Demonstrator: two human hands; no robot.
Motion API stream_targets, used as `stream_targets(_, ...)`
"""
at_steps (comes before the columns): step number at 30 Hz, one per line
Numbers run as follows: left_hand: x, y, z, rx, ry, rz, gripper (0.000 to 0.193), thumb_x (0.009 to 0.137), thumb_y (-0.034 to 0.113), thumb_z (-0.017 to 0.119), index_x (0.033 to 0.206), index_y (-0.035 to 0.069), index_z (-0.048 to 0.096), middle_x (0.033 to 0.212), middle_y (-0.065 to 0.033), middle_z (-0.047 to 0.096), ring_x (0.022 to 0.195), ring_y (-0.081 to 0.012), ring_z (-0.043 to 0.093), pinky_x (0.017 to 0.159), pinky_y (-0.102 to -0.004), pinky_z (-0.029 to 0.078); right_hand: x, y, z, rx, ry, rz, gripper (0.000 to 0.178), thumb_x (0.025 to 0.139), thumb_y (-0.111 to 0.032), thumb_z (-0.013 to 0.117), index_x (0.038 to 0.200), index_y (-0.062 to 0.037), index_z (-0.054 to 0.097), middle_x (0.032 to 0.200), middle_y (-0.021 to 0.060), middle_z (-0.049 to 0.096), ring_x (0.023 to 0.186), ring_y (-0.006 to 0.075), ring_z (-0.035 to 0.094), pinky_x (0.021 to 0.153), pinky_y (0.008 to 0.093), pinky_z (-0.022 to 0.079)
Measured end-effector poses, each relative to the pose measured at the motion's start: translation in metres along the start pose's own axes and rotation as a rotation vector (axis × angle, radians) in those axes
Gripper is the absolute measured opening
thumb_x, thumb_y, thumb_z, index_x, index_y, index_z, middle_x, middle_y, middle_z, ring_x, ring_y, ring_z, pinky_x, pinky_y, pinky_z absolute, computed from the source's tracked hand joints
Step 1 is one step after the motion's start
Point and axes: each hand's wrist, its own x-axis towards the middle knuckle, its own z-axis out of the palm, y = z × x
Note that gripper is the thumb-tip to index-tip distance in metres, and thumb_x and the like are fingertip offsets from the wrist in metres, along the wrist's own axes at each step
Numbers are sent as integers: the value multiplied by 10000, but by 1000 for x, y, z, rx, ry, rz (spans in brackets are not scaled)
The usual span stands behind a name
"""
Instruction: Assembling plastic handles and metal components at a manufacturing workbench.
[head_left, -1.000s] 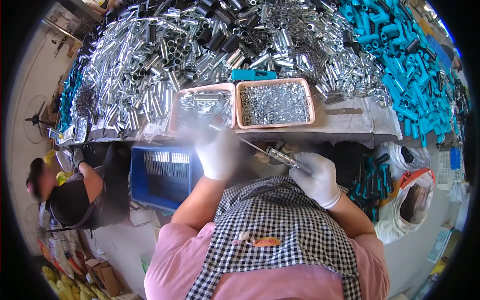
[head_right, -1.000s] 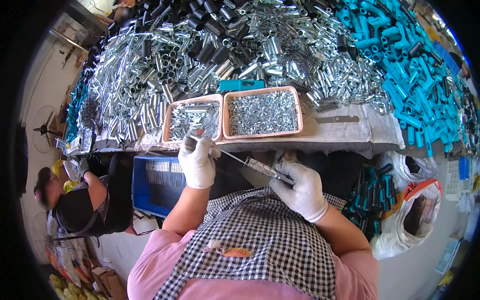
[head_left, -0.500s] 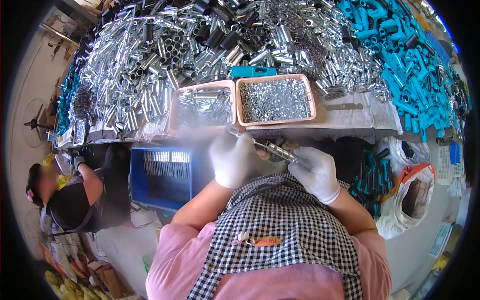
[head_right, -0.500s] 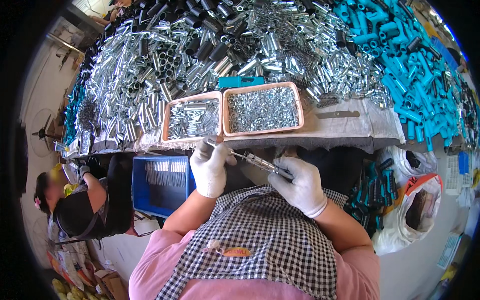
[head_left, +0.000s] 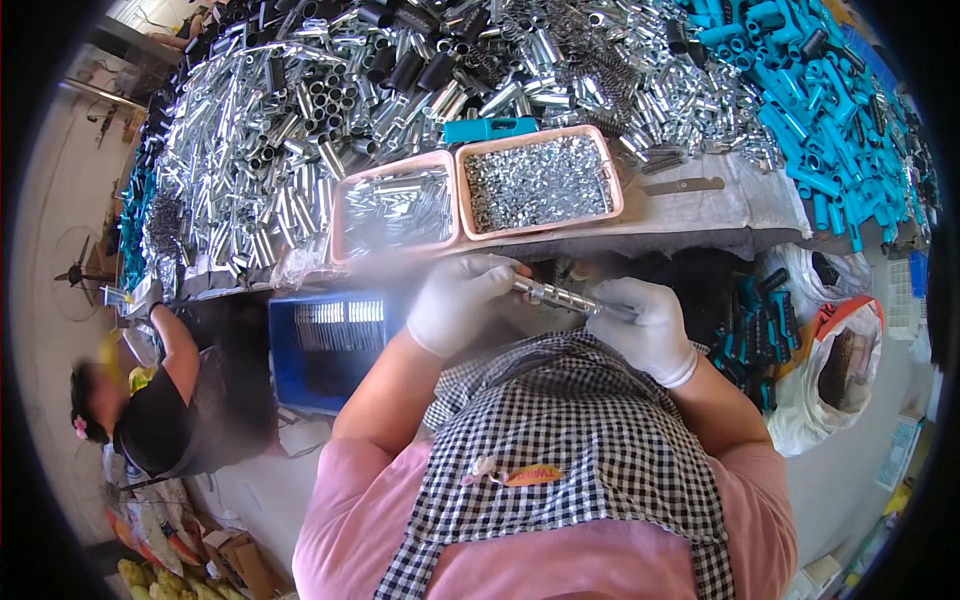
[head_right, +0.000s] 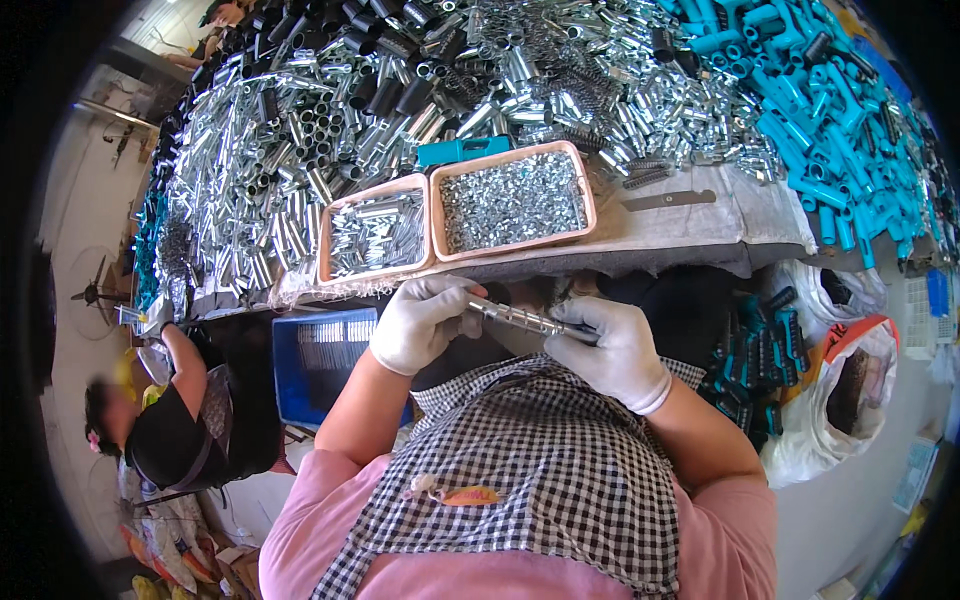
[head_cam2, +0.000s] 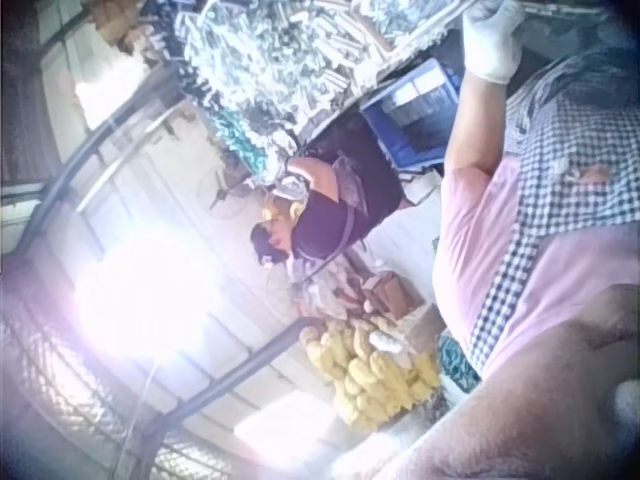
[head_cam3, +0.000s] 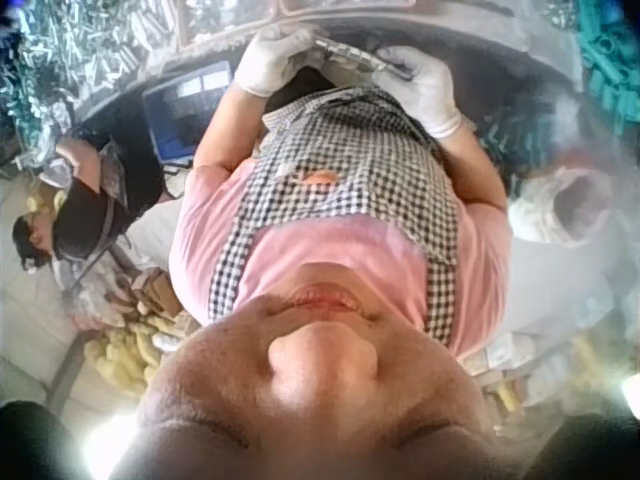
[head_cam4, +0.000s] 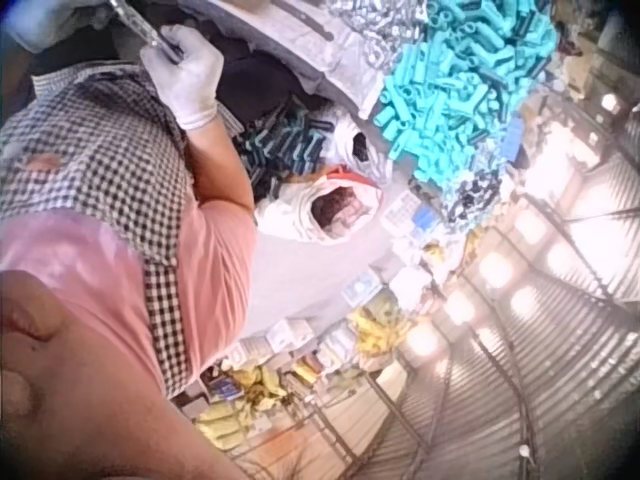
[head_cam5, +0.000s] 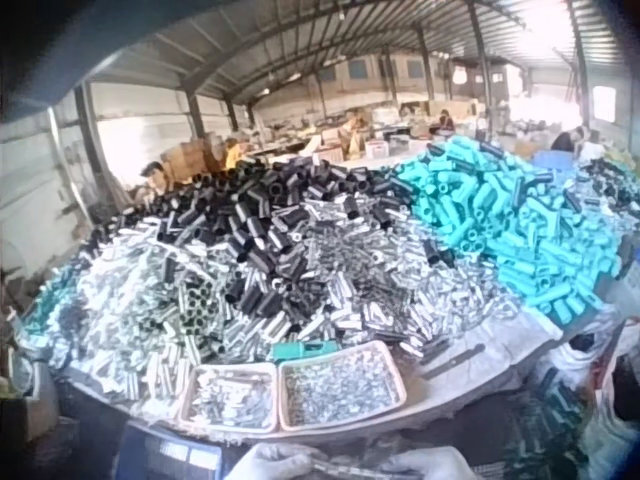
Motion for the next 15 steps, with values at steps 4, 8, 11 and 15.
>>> stream_targets(4, 0, -14, 14, 149, 169, 101, 305, 996, 194, 547, 1083, -84, 639, 917, -128, 688, 825, -178, 667, 760, -283, 532, -1, -3, -4, -55, 4, 80, 189, 745, -74, 735, 892, 30, 675, 700, 111, 612, 616, 122, 580, 581, 278, 467)
stream_targets(8, 6, -28, 27, 19, 109, 88, 332, 1010, 205, 517, 1139, -86, 607, 993, -174, 687, 907, -225, 683, 847, -367, 549, 4, -3, 1, -36, -1, 82, 207, 742, -88, 745, 901, 25, 676, 736, 138, 642, 649, 154, 626, 611, 287, 497)
stream_targets(11, 6, -27, 30, -62, 132, 98, 309, 1014, 168, 489, 1145, -92, 594, 1007, -182, 682, 871, -250, 697, 793, -372, 580, 8, 3, -5, -85, -59, 108, 322, 720, -131, 778, 984, 17, 669, 839, 167, 680, 729, 225, 685, 669, 304, 536)
stream_targets(15, 2, -22, 36, -79, 211, 100, 293, 1012, 135, 473, 1125, -109, 588, 988, -196, 680, 819, -277, 707, 737, -360, 598, 16, 5, -10, -437, -18, -371, 465, 669, -193, 810, 1070, -32, 638, 884, 129, 679, 726, 312, 663, 652, 373, 542)
